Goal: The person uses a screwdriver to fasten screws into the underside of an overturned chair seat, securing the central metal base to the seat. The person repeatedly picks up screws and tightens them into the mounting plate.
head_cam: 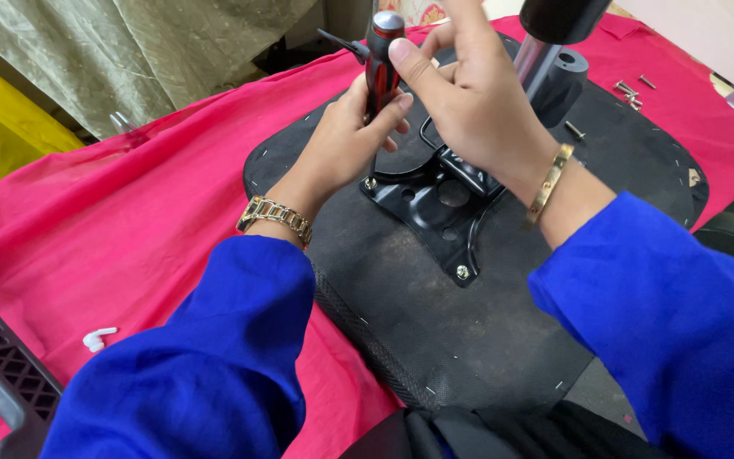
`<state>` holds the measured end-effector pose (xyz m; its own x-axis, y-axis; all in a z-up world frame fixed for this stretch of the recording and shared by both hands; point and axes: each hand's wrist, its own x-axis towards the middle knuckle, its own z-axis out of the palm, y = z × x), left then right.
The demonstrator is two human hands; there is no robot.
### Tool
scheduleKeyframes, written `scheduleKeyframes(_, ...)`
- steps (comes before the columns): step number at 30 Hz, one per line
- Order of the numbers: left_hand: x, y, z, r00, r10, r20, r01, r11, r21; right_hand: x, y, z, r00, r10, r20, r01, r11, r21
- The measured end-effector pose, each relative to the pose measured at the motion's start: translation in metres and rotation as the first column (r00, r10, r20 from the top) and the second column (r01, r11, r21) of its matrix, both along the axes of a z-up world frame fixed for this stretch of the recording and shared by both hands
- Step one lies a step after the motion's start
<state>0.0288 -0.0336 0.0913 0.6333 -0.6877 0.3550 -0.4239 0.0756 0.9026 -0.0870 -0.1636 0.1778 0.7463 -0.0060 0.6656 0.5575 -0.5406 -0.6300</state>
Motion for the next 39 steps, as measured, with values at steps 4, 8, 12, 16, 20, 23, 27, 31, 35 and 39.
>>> scheduleKeyframes(4,-0.003,0.002,0.0,0.999,0.012,-0.033,-0.009,0.994,0.11,0.011,-0.006,0.009,0.995,0.015,-0.103,-0.028,0.991,-0.129)
scheduleKeyframes(8,-0.002,0.015,-0.02,0.967,0.083,0.241,-0.169,0.917,0.361,0.016,-0.008,0.009,0.986,-0.048,-0.162,0.041,0.998,-0.048)
scheduleKeyframes(12,-0.014,0.033,-0.059,0.941,0.141,0.308,-0.324,0.64,0.696,0.022,-0.001,0.008,0.994,-0.105,0.01,0.105,0.978,-0.182)
scheduleKeyframes(16,-0.026,0.038,-0.09,0.886,0.071,0.457,-0.414,0.563,0.715,0.014,0.007,0.008,0.911,-0.004,-0.413,0.131,0.952,0.278)
scheduleKeyframes(20,-0.022,0.035,-0.097,0.889,0.046,0.455,-0.409,0.524,0.747,0.011,0.003,0.018,0.872,0.198,-0.448,-0.021,0.929,0.37)
scheduleKeyframes(23,-0.022,0.035,-0.098,0.885,0.049,0.464,-0.417,0.526,0.741,0.013,0.002,0.019,0.847,0.226,-0.482,-0.024,0.92,0.39)
scheduleKeyframes(27,-0.023,0.036,-0.096,0.891,0.05,0.451,-0.408,0.523,0.749,0.013,0.008,0.013,0.933,0.077,-0.351,-0.005,0.979,0.202)
scheduleKeyframes(31,-0.023,0.036,-0.092,0.885,0.056,0.462,-0.417,0.534,0.735,0.007,0.021,0.007,0.923,-0.075,-0.378,0.161,0.966,0.201)
scheduleKeyframes(35,-0.035,0.038,-0.089,0.843,0.121,0.524,-0.488,0.58,0.652,-0.001,0.028,0.004,0.96,0.086,-0.266,0.018,0.931,0.365)
scheduleKeyframes(39,-0.052,0.045,-0.084,0.755,0.23,0.614,-0.591,0.644,0.485,-0.003,0.025,0.005,0.973,0.052,-0.225,0.019,0.952,0.304)
